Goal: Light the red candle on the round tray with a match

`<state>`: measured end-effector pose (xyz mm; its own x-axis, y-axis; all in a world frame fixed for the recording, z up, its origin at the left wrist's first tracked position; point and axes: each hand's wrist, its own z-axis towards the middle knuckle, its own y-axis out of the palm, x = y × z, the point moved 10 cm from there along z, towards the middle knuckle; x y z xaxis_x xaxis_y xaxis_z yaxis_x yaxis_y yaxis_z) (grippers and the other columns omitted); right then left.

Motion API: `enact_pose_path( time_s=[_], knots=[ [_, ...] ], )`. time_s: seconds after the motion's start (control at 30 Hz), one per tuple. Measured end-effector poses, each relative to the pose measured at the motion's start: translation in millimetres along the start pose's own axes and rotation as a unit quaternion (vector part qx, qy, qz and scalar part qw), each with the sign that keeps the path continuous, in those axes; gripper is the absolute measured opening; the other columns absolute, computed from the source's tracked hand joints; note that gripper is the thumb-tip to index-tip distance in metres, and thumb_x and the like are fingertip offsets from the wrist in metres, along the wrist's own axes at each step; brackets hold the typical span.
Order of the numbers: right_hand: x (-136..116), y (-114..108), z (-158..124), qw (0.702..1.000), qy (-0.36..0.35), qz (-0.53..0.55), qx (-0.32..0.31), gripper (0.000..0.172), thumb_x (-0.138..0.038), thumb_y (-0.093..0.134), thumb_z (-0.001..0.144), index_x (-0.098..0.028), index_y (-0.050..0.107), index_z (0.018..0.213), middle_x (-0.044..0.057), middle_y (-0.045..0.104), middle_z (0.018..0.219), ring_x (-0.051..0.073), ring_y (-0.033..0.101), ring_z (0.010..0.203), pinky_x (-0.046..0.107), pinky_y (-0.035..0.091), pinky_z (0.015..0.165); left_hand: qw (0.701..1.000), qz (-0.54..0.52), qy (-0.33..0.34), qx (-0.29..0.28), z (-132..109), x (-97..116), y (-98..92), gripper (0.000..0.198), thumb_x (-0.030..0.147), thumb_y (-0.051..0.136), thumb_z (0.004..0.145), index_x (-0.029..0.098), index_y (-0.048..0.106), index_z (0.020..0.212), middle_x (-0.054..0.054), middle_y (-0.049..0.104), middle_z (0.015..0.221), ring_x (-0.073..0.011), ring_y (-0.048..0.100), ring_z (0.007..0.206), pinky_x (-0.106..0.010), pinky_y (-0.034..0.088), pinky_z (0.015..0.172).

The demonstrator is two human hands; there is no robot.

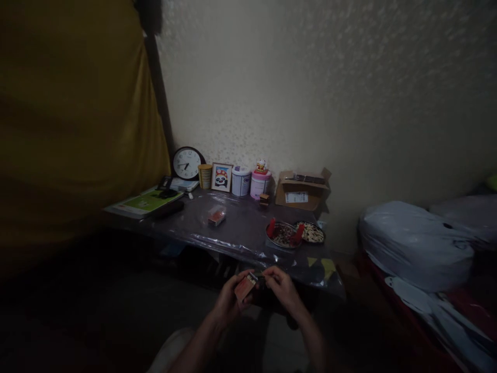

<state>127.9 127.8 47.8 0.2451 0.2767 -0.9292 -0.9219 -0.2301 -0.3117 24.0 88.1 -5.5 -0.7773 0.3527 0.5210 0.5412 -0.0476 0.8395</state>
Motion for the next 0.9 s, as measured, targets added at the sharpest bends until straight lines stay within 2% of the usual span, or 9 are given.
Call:
enact_pose_path(
  time_s=[0.2,0.37,0.5,0.6,0.73,0.9],
  knots=[
    [10,-4,-1,0.987,0.078,0.138,0.025,0.014,-0.032,0.062,0.067,-0.019,0.06,0.069,-0.004,0.055,0.06,0.011,0.051,0.055,0.023,0.041,0.056,0.997,0.023,0.034,0.065,-2,8,-7.8,0.021,0.02,0.056,0.07,0.012,0.064,0.087,-0.006,0.067,0.071,-0.0076,0.05,0.044,-0.017,0.031,0.036],
    [11,-2,-4,0.97,0.112,0.216,0.022,0.012,-0.029,0.065,0.065,-0.018,0.06,0.068,-0.004,0.054,0.059,0.01,0.05,0.053,0.022,0.04,0.054,0.995,0.03,0.042,0.089,-2,9,-12.3,0.015,0.02,0.055,0.07,0.013,0.065,0.078,-0.004,0.067,0.068,-0.0098,0.056,0.051,-0.016,0.035,0.039],
    [10,1,-7,0.963,0.125,0.239,0.009,0.017,-0.027,0.064,0.066,-0.02,0.063,0.082,-0.004,0.056,0.063,0.009,0.051,0.055,0.021,0.04,0.054,0.993,0.043,0.058,0.089,-1,12,-13.8,0.011,0.023,0.056,0.069,0.014,0.062,0.068,-0.001,0.062,0.058,-0.0069,0.05,0.043,-0.015,0.031,0.036],
    [8,2,-9,0.961,0.132,0.241,0.004,0.023,-0.028,0.064,0.067,-0.021,0.064,0.089,-0.004,0.058,0.066,0.009,0.051,0.056,0.021,0.041,0.056,0.992,0.06,0.059,0.089,1,10,-17.1,0.01,0.024,0.057,0.068,0.015,0.06,0.067,-0.001,0.061,0.056,-0.0073,0.049,0.043,-0.015,0.03,0.037],
    [5,4,-11,0.959,0.137,0.249,0.005,0.021,-0.028,0.063,0.067,-0.02,0.065,0.087,-0.003,0.057,0.066,0.009,0.051,0.056,0.02,0.04,0.056,0.991,0.079,0.055,0.092,5,8,-23.4,0.012,0.027,0.057,0.068,0.015,0.06,0.068,-0.002,0.062,0.058,-0.0089,0.052,0.047,-0.017,0.033,0.042],
    [16,3,-11,0.955,0.149,0.254,0.021,0.017,-0.027,0.063,0.068,-0.019,0.062,0.083,-0.005,0.054,0.061,0.008,0.05,0.054,0.019,0.041,0.054,0.989,0.096,0.038,0.108,4,5,-28.1,0.009,0.024,0.057,0.062,0.016,0.06,0.064,0.0,0.06,0.057,-0.0098,0.052,0.05,-0.018,0.031,0.043]
  ],
)
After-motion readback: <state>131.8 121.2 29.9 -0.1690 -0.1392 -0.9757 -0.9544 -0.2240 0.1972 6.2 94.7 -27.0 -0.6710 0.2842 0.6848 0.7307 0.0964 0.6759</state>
